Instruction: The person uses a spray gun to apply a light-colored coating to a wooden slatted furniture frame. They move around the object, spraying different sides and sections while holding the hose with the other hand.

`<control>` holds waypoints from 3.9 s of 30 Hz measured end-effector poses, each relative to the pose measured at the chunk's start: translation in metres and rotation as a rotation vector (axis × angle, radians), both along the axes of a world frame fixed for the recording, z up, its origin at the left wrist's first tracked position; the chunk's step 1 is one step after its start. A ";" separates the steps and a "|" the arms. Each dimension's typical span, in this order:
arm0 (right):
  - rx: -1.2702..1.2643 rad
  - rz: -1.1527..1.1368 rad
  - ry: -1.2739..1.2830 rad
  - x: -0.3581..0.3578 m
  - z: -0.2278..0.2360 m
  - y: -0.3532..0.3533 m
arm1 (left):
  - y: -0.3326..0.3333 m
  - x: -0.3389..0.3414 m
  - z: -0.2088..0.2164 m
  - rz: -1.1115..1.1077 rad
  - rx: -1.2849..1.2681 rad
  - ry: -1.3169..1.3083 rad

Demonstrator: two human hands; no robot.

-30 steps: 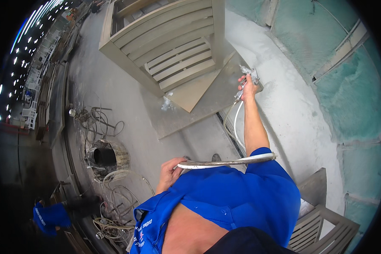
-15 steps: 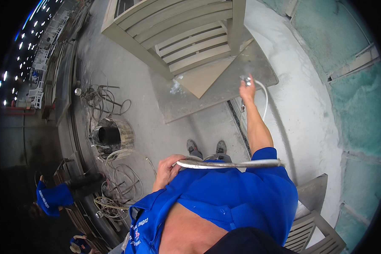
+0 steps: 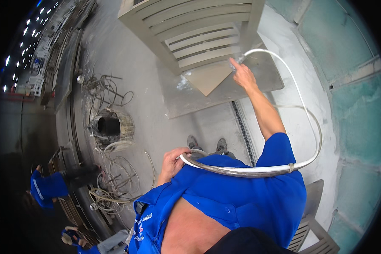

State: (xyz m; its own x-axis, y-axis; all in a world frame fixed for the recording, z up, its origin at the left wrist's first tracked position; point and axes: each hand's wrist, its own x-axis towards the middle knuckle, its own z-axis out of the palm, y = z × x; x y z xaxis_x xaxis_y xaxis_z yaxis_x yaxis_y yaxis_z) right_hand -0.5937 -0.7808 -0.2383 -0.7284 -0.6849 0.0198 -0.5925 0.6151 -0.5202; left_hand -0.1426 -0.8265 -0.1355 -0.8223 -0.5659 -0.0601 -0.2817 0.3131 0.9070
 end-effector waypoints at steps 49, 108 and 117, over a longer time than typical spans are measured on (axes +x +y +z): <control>-0.550 -0.453 -1.278 0.113 -0.112 -0.022 | -0.034 -0.007 0.045 -0.188 -0.167 -0.159; -0.826 -1.012 1.230 0.509 0.642 -0.300 | -0.728 -0.098 0.315 -1.308 -0.847 1.095; -0.626 -1.115 1.370 0.596 0.717 -0.377 | -0.670 -0.049 0.581 -0.987 -0.672 1.827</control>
State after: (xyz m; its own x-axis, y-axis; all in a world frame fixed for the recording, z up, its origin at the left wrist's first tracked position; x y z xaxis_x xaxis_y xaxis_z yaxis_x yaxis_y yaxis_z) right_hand 0.0019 -1.1575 0.4783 -0.0406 0.3689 0.9286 -0.2525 0.8954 -0.3667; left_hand -0.1914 -1.4965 0.4457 0.3153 0.3595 0.8783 0.9290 0.0719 -0.3629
